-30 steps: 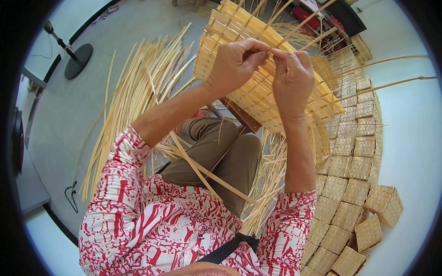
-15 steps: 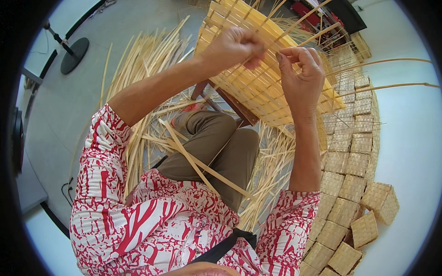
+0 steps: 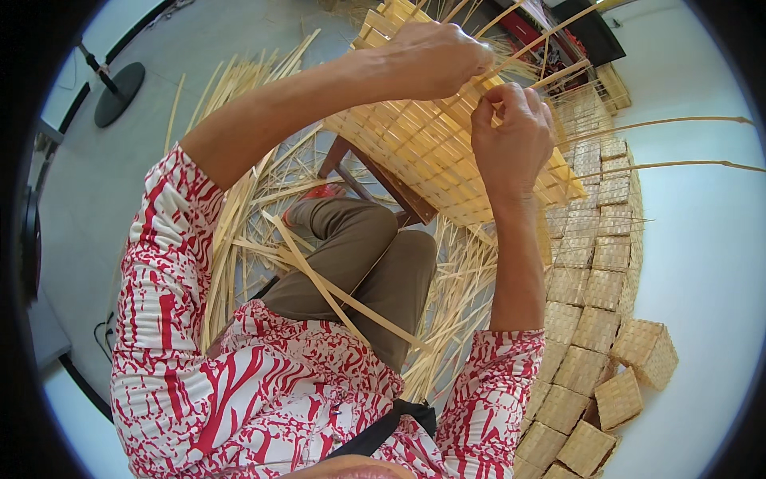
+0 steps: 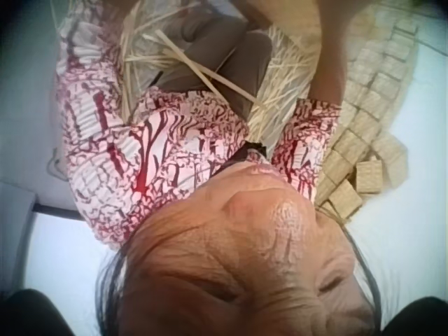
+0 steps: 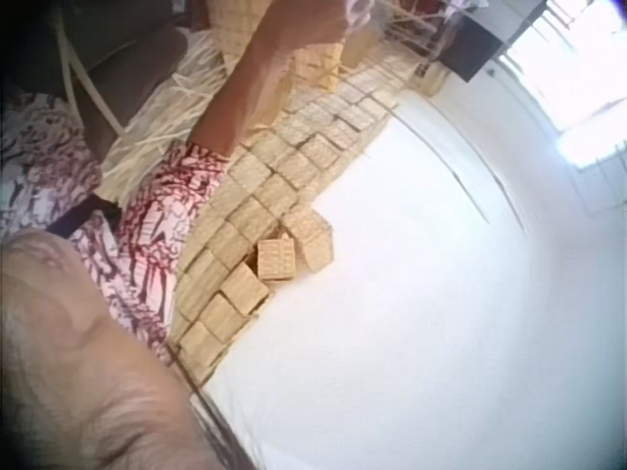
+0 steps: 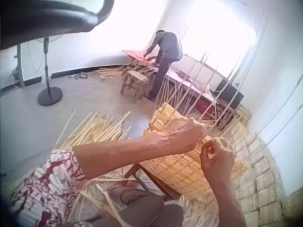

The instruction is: The person weaves a basket by hand, interlacing thin bamboo strips into a growing rectangular frame. They repeatedly adjust the basket's position and tuck in loose ends to maintain the weave pattern.

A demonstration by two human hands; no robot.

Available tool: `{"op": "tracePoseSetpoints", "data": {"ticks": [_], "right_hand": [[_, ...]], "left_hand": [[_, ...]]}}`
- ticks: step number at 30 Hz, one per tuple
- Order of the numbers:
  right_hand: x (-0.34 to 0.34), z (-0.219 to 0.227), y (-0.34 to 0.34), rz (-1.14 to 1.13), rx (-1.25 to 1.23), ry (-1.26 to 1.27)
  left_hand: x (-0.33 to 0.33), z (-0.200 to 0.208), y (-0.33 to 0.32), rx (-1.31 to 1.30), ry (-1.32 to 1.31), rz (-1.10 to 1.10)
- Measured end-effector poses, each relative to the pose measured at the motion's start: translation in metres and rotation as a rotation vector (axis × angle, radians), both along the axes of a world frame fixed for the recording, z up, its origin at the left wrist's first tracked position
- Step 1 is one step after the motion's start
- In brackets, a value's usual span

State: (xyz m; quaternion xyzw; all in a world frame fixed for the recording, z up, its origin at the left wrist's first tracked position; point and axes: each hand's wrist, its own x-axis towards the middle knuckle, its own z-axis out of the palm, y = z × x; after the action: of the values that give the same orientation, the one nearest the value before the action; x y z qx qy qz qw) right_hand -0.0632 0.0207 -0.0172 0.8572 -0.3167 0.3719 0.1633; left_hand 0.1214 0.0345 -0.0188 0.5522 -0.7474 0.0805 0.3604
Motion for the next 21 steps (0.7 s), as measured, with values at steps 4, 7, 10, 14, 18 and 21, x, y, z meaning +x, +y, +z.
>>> {"op": "tracePoseSetpoints", "data": {"ticks": [4,7,10,14,18,21], "right_hand": [[0.010,-0.001,-0.007,0.002,-0.093,0.047],[0.000,-0.002,-0.008,-0.016,-0.103,0.068],[-0.006,0.002,-0.006,-0.016,-0.069,0.062],[0.000,0.001,-0.003,0.003,-0.054,0.075],[-0.005,0.002,0.000,0.006,-0.083,0.107],[-0.001,-0.001,0.000,0.029,-0.090,0.108]], "left_hand": [[0.005,0.002,-0.012,0.062,-0.036,0.005],[-0.003,0.005,-0.010,0.119,0.001,-0.038],[-0.006,0.007,-0.007,0.145,0.030,-0.067],[-0.001,0.005,-0.004,0.178,0.054,-0.041],[-0.005,0.000,-0.010,0.113,0.077,-0.069],[-0.005,-0.007,-0.026,0.076,0.089,-0.081]]}}
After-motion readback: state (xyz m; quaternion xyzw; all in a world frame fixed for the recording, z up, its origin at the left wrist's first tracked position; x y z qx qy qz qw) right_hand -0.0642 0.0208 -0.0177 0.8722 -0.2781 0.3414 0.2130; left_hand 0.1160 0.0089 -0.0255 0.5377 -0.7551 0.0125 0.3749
